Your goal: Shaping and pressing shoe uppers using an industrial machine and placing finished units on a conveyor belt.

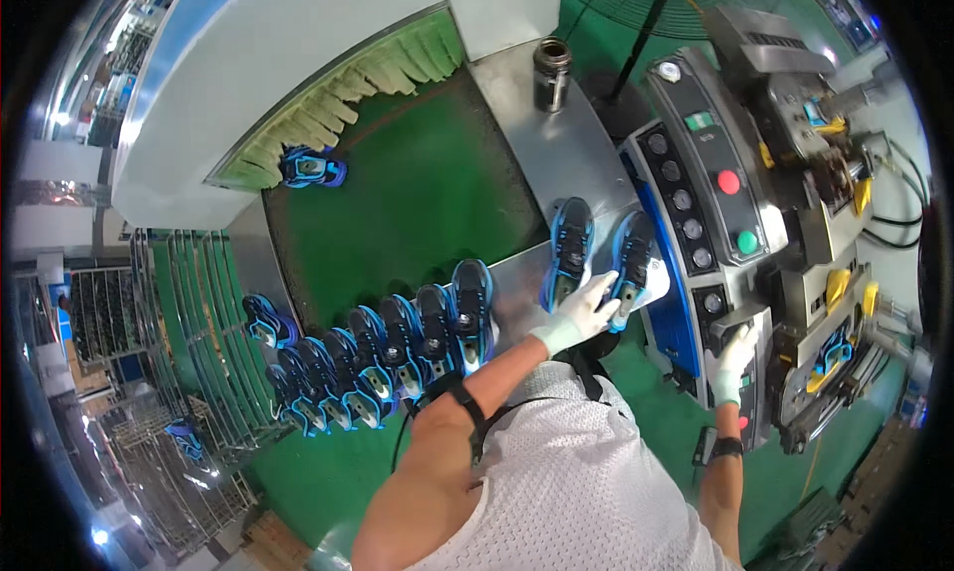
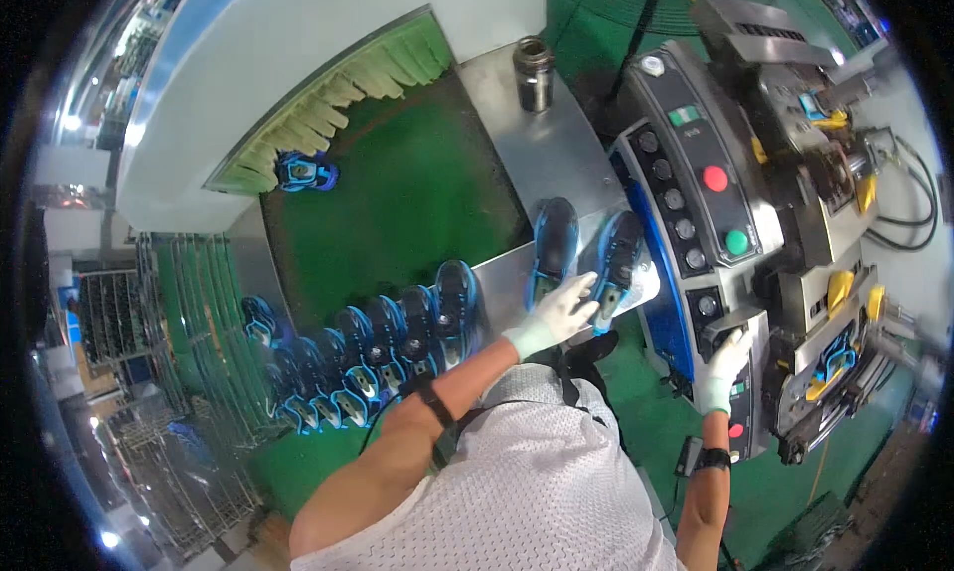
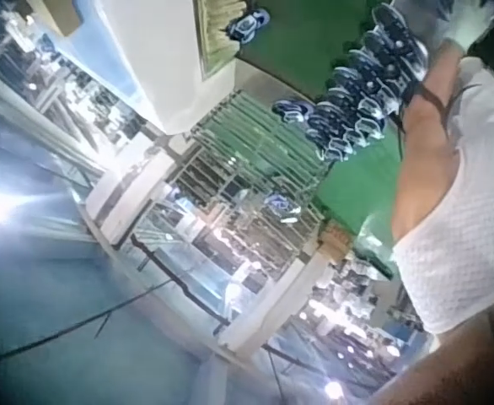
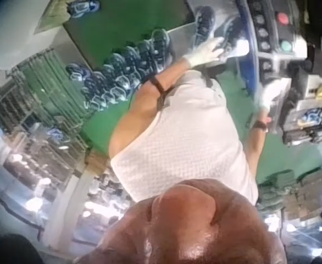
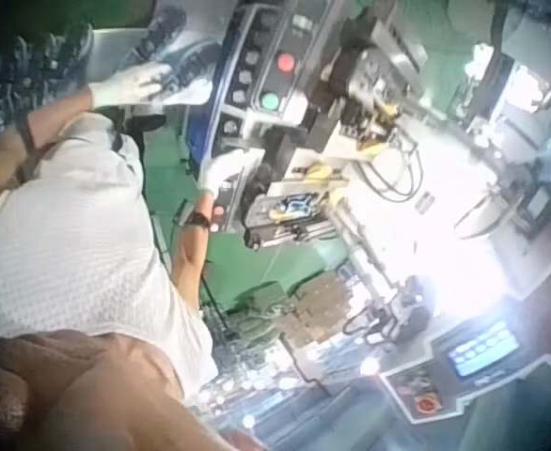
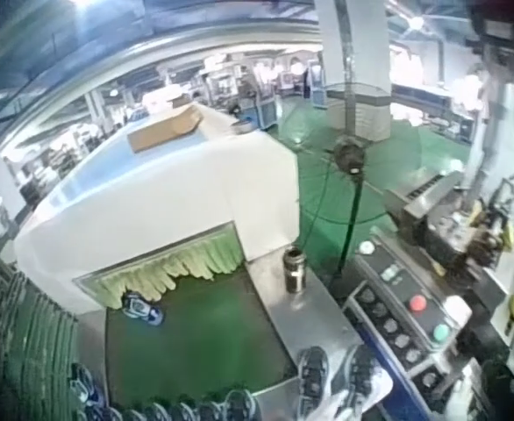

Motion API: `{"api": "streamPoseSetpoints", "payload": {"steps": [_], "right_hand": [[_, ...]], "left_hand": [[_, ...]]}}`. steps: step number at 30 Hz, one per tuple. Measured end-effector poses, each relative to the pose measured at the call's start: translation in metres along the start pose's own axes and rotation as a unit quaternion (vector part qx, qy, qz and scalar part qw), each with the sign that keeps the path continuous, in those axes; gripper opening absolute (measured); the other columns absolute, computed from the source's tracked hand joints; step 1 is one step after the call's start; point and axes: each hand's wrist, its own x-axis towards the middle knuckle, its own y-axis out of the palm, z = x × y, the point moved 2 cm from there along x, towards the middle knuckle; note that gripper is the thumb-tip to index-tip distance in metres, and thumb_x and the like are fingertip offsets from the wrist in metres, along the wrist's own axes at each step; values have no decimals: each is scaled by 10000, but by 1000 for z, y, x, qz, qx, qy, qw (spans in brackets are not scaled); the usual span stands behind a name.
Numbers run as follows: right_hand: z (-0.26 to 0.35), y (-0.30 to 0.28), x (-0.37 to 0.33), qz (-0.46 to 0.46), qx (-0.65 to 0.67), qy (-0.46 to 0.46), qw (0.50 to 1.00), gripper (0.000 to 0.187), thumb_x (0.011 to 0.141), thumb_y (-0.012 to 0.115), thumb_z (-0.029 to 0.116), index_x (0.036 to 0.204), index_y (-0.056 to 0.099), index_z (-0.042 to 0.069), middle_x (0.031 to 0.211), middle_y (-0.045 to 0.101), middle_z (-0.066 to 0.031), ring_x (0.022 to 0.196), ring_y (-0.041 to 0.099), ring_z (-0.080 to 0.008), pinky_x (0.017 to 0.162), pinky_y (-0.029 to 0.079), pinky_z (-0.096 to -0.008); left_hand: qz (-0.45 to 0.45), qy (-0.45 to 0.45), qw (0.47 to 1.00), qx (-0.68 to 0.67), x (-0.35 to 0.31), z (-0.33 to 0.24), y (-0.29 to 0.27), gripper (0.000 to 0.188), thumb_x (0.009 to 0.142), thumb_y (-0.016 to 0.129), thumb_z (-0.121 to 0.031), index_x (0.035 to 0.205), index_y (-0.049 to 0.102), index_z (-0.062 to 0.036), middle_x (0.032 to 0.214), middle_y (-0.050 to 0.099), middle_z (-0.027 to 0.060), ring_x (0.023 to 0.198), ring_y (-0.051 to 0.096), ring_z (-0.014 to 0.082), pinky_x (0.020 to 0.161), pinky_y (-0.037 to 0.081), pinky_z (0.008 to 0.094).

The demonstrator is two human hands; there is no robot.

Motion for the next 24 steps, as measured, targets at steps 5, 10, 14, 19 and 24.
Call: {"api": "streamPoseSetpoints", "payload": {"steps": [5, 10, 14, 19, 24], "right_hand": [[120, -48, -53, -1, 14, -102, 995, 895, 858, 735, 107, 1577, 214, -12, 1614, 191, -315, 1505, 224, -443, 1229, 195, -493], [81, -17, -149, 140, -21, 4, 990, 814, 888, 725, 150, 1533, 274, -57, 1597, 219, -338, 1492, 248, -457, 1215, 247, -481], [65, -9, -192, 253, -92, 122, 955, 812, 867, 759, 246, 1482, 349, -91, 1518, 376, -339, 1437, 367, -433, 1176, 323, -448], [37, -20, -192, 302, 56, 332, 892, 714, 874, 742, 212, 1428, 423, -106, 1417, 537, -264, 1353, 500, -317, 1128, 372, -390], [162, -16, -130, 268, 44, 264, 926, 664, 891, 721, 147, 1439, 432, -93, 1423, 534, -252, 1342, 510, -310, 1122, 382, -364]], "left_hand": [[-300, -41, 950, 82, -51, 49, -197, 269, 956, 606, -124, 1211, 641, -47, 1115, 689, 175, 1021, 682, 332, 926, 538, 406], [-495, -184, 822, 214, -101, 192, -407, 542, 933, 671, -140, 1376, 456, 86, 1307, 541, 242, 1251, 548, 354, 1039, 470, 403], [-552, -215, 720, 363, -106, 216, -564, 967, 858, 782, -366, 1558, 221, -3, 1463, 363, 317, 1321, 439, 473, 1103, 407, 498], [-518, -202, 714, 425, -87, 258, -657, 527, 933, 678, -397, 1352, 564, -98, 1324, 529, 246, 1152, 551, 461, 994, 461, 496], [-515, -141, 718, 446, -102, 245, -636, 262, 997, 605, -297, 1100, 657, -61, 1079, 570, 176, 981, 597, 406, 882, 488, 483]]}}
